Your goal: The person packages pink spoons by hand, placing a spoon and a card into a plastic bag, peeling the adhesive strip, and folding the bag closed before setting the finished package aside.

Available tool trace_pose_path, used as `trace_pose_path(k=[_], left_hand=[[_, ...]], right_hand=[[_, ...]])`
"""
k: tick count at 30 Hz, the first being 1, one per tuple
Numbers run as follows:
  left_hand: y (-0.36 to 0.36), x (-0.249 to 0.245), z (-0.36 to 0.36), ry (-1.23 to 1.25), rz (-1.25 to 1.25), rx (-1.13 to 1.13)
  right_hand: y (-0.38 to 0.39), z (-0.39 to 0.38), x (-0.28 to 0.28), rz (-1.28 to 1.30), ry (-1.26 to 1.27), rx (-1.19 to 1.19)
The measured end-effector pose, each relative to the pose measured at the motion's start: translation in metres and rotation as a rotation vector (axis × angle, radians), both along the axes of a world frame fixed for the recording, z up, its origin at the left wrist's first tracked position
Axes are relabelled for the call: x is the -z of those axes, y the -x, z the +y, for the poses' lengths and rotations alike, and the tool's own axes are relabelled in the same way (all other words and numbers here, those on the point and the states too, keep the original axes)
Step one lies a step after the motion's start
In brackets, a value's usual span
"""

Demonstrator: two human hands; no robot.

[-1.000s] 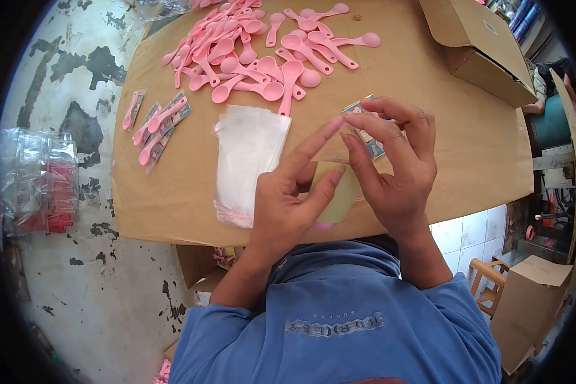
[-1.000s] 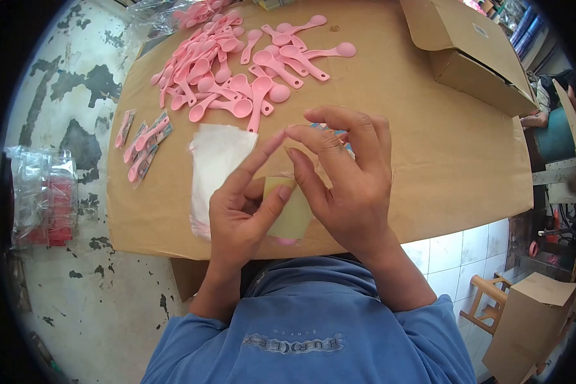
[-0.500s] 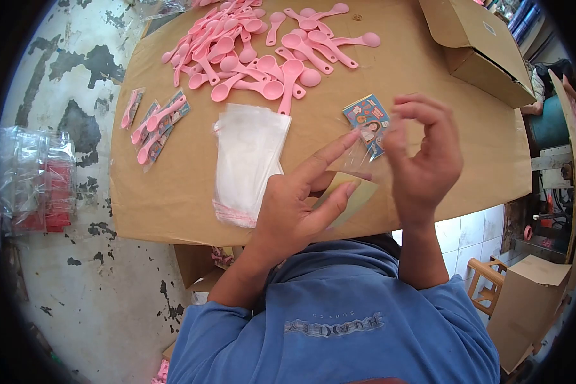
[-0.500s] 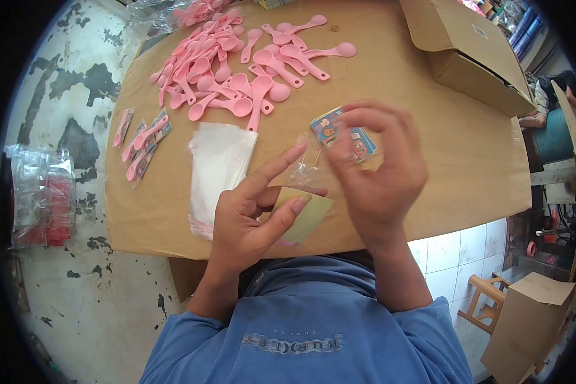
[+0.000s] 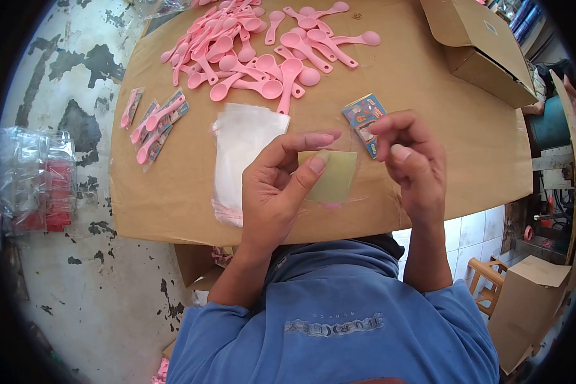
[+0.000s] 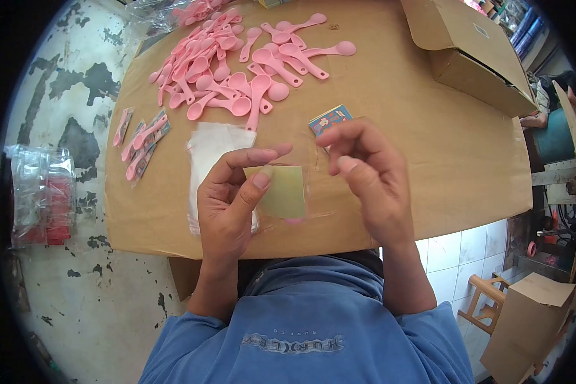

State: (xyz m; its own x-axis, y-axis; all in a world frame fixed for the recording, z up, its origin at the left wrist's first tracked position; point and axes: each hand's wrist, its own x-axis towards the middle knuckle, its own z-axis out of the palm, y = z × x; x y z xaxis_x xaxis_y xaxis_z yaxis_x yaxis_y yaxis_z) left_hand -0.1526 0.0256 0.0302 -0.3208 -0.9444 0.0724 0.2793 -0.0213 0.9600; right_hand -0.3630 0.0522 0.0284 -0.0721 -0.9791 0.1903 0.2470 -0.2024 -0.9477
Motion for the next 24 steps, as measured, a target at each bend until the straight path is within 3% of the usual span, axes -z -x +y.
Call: trace_pose_path(k=[5,17,24], left_hand=[[-0.003,0.001,0.0,-0.001,-0.016,-0.018],[-0.011,0.004,0.004,0.021,-0.033,-0.032],[-0.016,0.006,0.002,0.135,0.007,0.015]], right_hand=[[-0.012,-0.002,0.003,0.211,-0.039,-0.054],[-0.018,-0.004,0.004,-0.034,0.031,-0.06],[-0.001,-0.003,-0.001,0.084,0.092,-0.153]])
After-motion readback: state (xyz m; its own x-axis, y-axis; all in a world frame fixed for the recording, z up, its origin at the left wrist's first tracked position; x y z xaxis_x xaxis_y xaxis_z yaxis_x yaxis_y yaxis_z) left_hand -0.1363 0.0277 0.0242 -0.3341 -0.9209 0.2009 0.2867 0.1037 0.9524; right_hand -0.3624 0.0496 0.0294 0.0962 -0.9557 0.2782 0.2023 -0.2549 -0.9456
